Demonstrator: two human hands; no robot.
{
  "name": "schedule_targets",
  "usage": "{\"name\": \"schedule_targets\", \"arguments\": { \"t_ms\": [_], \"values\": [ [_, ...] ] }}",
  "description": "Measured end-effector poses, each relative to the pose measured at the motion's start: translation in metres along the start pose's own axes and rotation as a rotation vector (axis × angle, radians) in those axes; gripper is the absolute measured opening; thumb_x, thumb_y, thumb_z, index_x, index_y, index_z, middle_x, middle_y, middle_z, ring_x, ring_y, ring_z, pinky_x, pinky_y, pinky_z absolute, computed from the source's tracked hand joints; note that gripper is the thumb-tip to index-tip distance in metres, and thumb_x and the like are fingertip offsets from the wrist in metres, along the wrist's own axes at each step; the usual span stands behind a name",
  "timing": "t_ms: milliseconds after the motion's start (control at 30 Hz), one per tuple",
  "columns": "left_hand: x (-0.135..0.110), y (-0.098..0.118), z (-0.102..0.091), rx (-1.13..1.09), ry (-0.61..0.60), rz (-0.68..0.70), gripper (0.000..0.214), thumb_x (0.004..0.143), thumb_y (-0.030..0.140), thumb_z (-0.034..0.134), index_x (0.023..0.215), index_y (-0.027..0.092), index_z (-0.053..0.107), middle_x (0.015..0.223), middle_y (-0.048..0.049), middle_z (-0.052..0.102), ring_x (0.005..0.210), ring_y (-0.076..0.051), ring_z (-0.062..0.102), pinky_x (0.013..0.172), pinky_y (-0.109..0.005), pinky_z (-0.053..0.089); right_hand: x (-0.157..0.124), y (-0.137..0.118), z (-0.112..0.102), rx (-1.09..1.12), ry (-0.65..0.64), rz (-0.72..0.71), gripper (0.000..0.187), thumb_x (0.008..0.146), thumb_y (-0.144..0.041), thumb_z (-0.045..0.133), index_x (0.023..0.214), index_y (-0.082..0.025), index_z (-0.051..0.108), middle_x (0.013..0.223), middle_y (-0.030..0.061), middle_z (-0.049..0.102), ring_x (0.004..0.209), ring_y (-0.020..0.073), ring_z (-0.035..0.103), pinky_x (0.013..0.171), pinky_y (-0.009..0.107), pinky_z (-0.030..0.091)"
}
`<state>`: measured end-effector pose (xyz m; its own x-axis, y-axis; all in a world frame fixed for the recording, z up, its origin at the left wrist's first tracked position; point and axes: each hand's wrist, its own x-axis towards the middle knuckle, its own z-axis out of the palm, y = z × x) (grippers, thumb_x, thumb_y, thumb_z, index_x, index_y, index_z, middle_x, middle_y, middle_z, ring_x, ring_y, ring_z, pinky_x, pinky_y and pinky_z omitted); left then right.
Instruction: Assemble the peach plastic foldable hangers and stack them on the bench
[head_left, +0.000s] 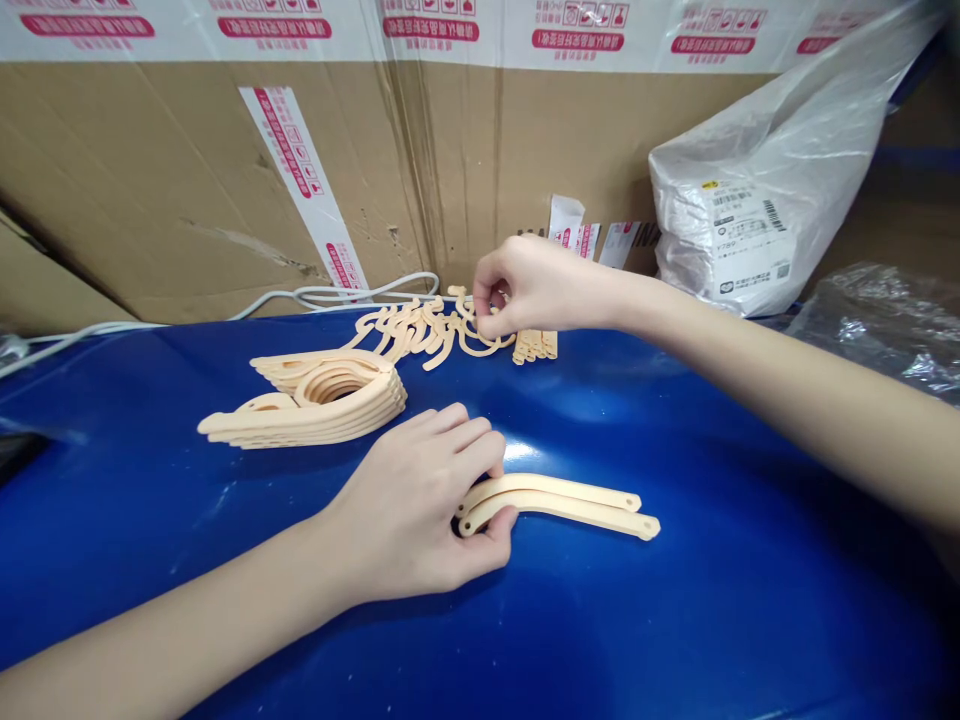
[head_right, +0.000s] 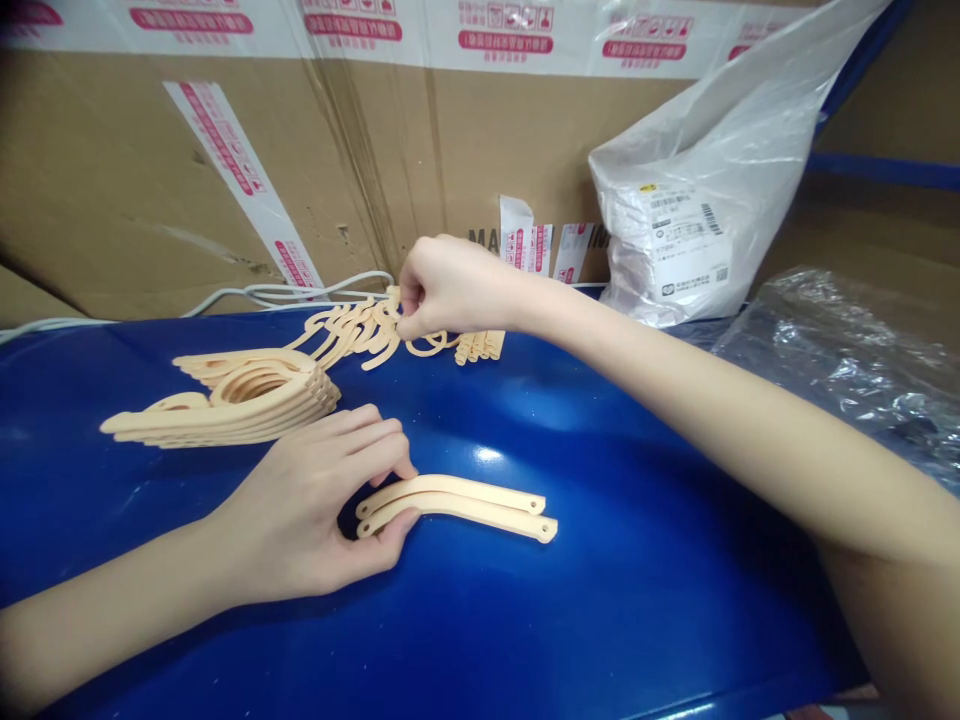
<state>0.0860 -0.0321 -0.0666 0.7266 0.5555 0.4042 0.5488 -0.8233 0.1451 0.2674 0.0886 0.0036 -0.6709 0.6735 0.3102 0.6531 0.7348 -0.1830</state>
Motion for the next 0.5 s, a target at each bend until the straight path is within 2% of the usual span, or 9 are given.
{"name": "schedule_targets", "arguments": {
  "t_ms": [100,233,333,500],
  "values": [
    [0.0,0.002,-0.001,0.079,0.031,0.039,0.014,0.081,0.028,0.057,0.072,0.018,0.053,0.066,0.0013,0.051,0.064,-0.016,0.043,0.056,-0.031,0.031,-0.02,-0.02,0.0,0.106,-0.085,-0.087,0.006,0.07,-0.02,0.069,0.072,-0.015,0.073,0.065,-0.0026,0.064,0.058,0.0093,0.053,0.058,0.026,0.038],
    [-0.001,0.008,-0.004,0.281,0.085,0.128,0.018,0.086,0.024,0.055,0.068,0.019,0.054,0.059,0.0022,0.052,0.058,-0.016,0.046,0.053,-0.032,0.034,-0.042,-0.033,0.013,0.138,-0.22,-0.113,0.006,0.072,-0.021,0.068,0.072,-0.016,0.072,0.07,-0.0008,0.066,0.062,0.011,0.055,0.06,0.027,0.039],
    [-0.005,0.011,-0.005,0.335,0.108,0.159,0.022,0.088,0.024,0.054,0.066,0.02,0.054,0.055,0.0035,0.049,0.052,-0.015,0.047,0.05,-0.032,0.034,-0.051,-0.035,0.023,0.166,-0.226,-0.103,0.006,0.073,-0.019,0.067,0.071,-0.016,0.071,0.073,0.0006,0.068,0.065,0.0121,0.058,0.061,0.026,0.039],
    [-0.008,0.01,-0.005,0.297,0.127,0.15,0.025,0.089,0.025,0.052,0.066,0.02,0.056,0.053,0.0041,0.046,0.047,-0.014,0.044,0.047,-0.032,0.033,-0.056,-0.035,0.031,0.19,-0.213,-0.068,0.007,0.075,-0.02,0.067,0.074,-0.017,0.073,0.074,0.0,0.07,0.063,0.0111,0.057,0.057,0.025,0.037]
  ]
}}
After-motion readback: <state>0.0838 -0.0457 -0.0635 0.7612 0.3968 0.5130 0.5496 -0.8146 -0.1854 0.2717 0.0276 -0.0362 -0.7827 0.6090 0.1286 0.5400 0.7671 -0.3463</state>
